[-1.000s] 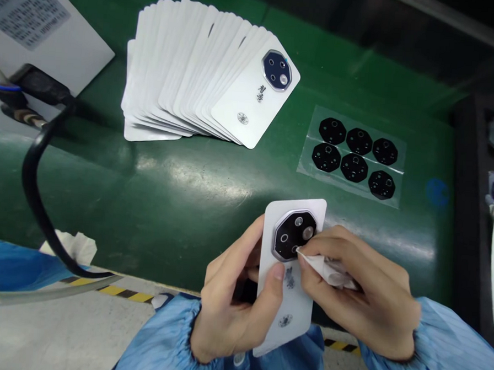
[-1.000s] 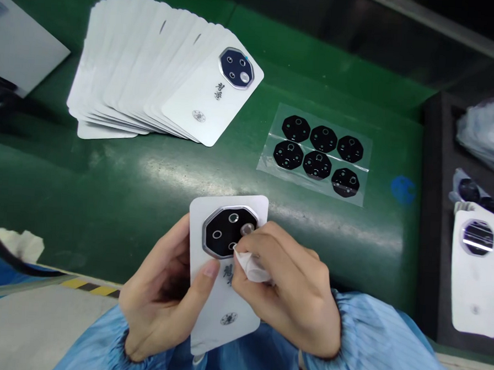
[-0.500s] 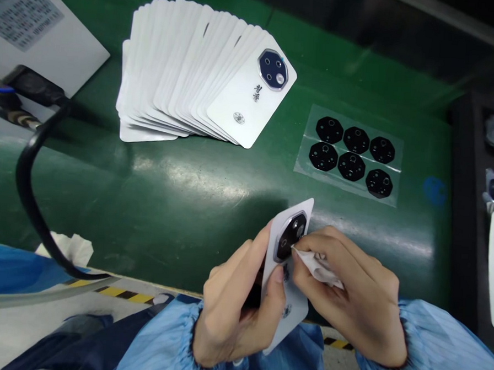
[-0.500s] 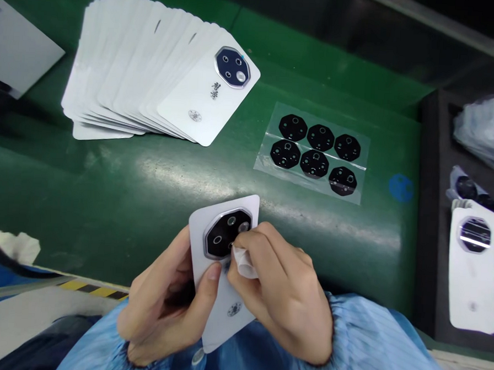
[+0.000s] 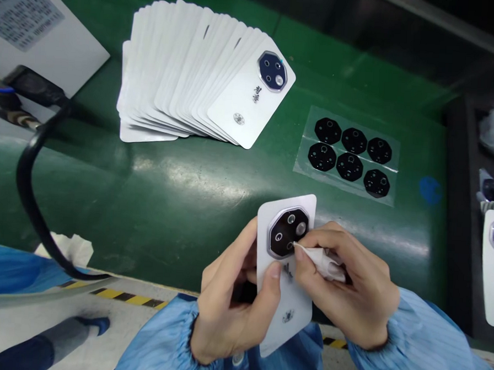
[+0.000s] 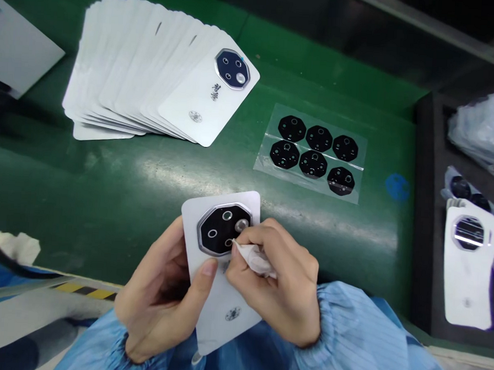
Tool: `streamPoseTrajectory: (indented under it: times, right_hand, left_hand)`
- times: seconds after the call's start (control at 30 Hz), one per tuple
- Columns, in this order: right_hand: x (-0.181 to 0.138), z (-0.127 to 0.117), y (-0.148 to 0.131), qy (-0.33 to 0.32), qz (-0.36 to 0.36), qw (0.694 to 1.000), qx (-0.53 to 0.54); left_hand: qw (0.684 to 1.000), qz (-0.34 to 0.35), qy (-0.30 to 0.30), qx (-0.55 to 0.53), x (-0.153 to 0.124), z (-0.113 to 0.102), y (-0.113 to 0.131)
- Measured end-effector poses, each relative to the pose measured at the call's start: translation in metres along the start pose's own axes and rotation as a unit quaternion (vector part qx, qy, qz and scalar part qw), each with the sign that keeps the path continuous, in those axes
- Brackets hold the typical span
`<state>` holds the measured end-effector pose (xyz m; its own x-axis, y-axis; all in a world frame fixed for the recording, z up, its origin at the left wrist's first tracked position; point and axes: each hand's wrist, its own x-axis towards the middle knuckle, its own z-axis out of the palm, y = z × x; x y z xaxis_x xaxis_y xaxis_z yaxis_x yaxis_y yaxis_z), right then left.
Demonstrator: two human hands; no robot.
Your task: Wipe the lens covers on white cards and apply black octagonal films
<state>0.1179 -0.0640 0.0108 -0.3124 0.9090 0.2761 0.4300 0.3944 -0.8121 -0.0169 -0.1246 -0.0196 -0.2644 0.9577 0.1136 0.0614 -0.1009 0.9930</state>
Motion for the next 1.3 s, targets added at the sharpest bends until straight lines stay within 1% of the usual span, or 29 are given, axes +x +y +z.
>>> streamPoseTrajectory:
  times: [0.2,0.3,0.37,0.47,0.6,0.7,0.8,0.9,1.07,1.13,1.3]
  right_hand:
    - [0.006,-0.007,-0.002,0.001,-0.003,0.999,0.038]
    - [0.009,-0.012,-0.006,-0.022,-0.007,0.998,0.052]
    - [0.009,-0.014,-0.007,-0.024,-0.002,0.997,0.073]
    - [0.005,-0.014,-0.006,-0.002,0.023,0.991,0.134]
    - [0.001,-0.012,-0.003,-0.010,0.077,0.971,0.226]
    - [-0.001,-0.013,-0.003,-0.015,0.114,0.956,0.270]
    - [-0.002,-0.015,-0.004,-0.022,0.145,0.944,0.295]
    - [-0.002,-0.016,-0.005,-0.031,0.167,0.935,0.311]
    - [-0.002,-0.016,-0.005,-0.032,0.174,0.928,0.327]
    - [-0.002,-0.017,-0.005,-0.034,0.177,0.927,0.328]
    - [-0.001,-0.017,-0.005,-0.030,0.170,0.928,0.331]
  left_hand:
    - [0.997,-0.044,0.028,-0.055,0.002,0.001,0.000]
    - [0.995,-0.065,0.042,-0.066,0.004,0.001,0.001]
    - [0.994,-0.069,0.041,-0.078,0.008,0.000,0.003]
    - [0.991,-0.074,0.034,-0.104,0.012,0.000,0.006]
    - [0.986,-0.107,0.023,-0.122,0.013,0.000,0.009]
    - [0.981,-0.121,0.038,-0.144,0.012,0.002,0.009]
    - [0.977,-0.123,0.048,-0.169,0.011,0.003,0.009]
    - [0.975,-0.131,0.045,-0.177,0.011,0.003,0.010]
    - [0.964,-0.165,0.068,-0.197,0.011,0.006,0.014]
    - [0.965,-0.158,0.064,-0.198,0.011,0.005,0.014]
    - [0.976,-0.123,0.029,-0.178,0.011,0.000,0.008]
